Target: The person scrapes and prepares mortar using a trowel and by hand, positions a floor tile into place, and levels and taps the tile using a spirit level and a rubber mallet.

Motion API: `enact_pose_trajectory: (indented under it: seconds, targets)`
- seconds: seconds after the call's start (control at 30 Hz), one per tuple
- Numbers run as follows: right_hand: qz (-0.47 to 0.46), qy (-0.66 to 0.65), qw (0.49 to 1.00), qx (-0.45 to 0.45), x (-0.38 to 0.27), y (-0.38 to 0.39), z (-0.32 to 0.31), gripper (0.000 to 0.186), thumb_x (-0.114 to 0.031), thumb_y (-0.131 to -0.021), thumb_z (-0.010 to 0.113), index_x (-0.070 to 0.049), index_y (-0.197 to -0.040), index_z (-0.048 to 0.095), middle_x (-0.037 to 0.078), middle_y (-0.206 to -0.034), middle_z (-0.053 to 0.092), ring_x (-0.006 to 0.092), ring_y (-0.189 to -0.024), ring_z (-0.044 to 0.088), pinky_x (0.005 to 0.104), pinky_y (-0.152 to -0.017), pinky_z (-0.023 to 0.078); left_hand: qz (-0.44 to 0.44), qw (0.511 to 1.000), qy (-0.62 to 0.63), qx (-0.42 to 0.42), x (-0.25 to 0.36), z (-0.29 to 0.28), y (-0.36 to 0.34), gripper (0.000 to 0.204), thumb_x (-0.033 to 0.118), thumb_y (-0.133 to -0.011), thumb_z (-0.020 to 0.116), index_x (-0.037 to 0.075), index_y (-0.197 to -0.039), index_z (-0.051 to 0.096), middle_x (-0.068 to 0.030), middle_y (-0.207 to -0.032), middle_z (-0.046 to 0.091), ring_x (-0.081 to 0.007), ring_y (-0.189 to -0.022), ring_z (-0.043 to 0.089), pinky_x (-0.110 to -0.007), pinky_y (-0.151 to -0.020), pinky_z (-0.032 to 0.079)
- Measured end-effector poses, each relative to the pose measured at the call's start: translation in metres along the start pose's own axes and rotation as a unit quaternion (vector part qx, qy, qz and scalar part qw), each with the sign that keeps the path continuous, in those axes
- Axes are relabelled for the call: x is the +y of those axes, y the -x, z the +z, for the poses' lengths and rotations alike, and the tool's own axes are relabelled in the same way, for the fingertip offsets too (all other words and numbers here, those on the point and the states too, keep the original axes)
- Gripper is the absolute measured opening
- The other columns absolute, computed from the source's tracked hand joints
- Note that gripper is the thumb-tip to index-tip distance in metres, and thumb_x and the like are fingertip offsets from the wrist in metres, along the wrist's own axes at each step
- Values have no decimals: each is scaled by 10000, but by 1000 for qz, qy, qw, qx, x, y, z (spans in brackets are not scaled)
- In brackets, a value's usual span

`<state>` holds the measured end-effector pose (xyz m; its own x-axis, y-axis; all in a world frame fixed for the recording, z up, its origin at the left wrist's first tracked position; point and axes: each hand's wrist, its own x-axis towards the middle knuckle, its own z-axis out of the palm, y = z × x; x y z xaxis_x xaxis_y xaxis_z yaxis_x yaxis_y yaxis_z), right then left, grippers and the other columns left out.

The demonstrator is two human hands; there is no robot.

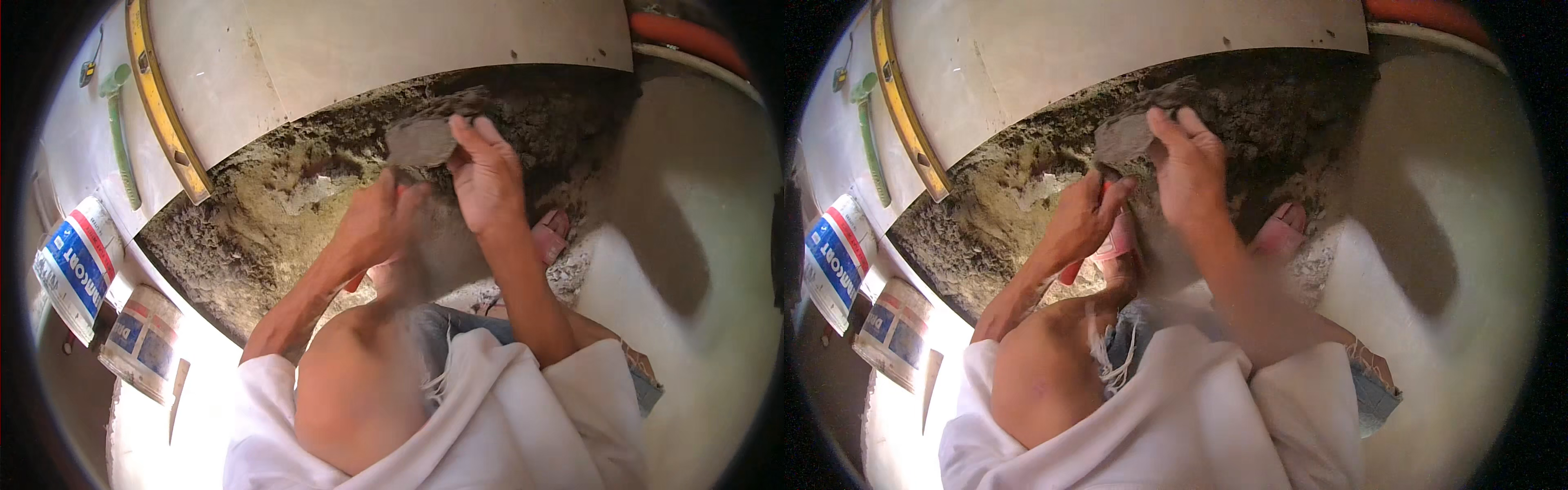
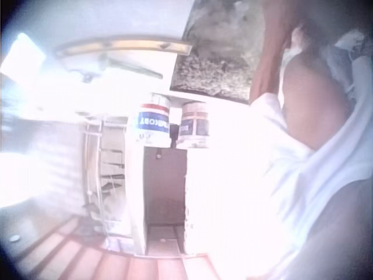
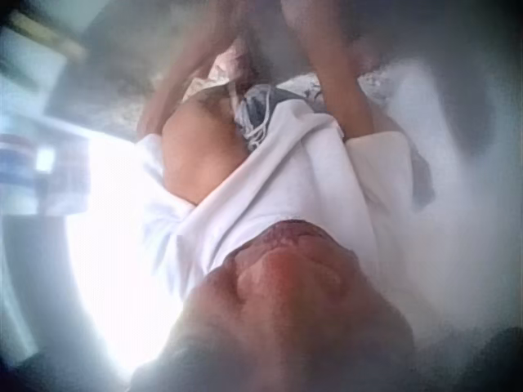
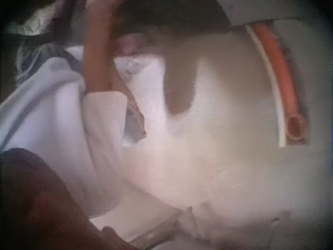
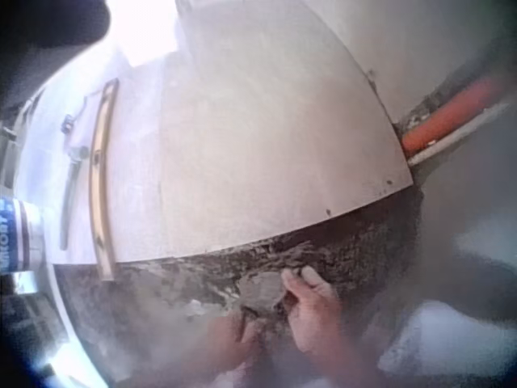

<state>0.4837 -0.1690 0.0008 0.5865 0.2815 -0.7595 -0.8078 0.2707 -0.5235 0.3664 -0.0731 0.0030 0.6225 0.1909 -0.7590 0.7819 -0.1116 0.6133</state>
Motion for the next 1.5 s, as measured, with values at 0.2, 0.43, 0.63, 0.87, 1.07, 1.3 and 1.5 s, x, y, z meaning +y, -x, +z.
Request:
enact_pose_trajectory:
  seconds: [0.2,0.43,0.63,0.87,1.07,1.3,1.5]
  targets:
    - [-18,24,999,26,43,-28,18,127,-58,-828,660,-114,-784,556,-31,-753,533,87,-656,470,260,-582,369,11,999,13,29,-23,-21,-10,433,384,-941,510,-43,-923,579,-232,-747,626,-332,-715,629,-415,-659,463]
    - [-23,-16,999,20,48,-45,12,81,-1,-877,590,-27,-952,576,41,-960,586,148,-927,568,283,-851,470,-11,1000,19,-4,-41,-15,-36,415,352,-923,505,-44,-1044,534,-272,-761,626,-435,-756,633,-463,-696,484]
    - [18,-34,998,-54,40,-58,-13,126,-27,-898,595,-60,-1020,592,44,-1025,607,142,-987,572,283,-865,471,-3,998,32,45,-47,1,-55,395,318,-883,524,-49,-1029,511,-292,-748,625,-467,-732,623,-504,-693,490]
    - [14,-20,997,-78,43,-61,-6,157,-26,-877,628,-76,-1026,617,10,-966,647,133,-902,616,271,-831,486,57,992,40,105,-55,-3,-55,358,295,-872,544,-43,-983,504,-291,-710,604,-469,-702,608,-510,-651,486]
    - [-8,-40,995,-94,37,-65,-15,108,-25,-876,626,-60,-976,610,19,-949,648,141,-893,616,278,-828,495,72,993,57,74,-46,-11,-58,350,297,-880,564,-46,-927,506,-287,-666,578,-460,-650,592,-494,-601,474]
    - [-14,-15,996,-92,34,-69,-16,77,-27,-870,625,-58,-941,620,31,-944,635,148,-898,598,284,-820,481,49,993,51,92,-34,-15,-53,384,326,-876,568,-54,-925,535,-280,-666,583,-424,-621,602,-472,-610,484]
    - [-2,5,999,-54,28,-73,-12,49,-46,-855,645,-58,-900,630,35,-925,630,141,-890,580,279,-801,455,63,993,37,98,-28,-24,-49,388,328,-861,576,-54,-925,551,-289,-710,605,-447,-712,625,-482,-655,496]
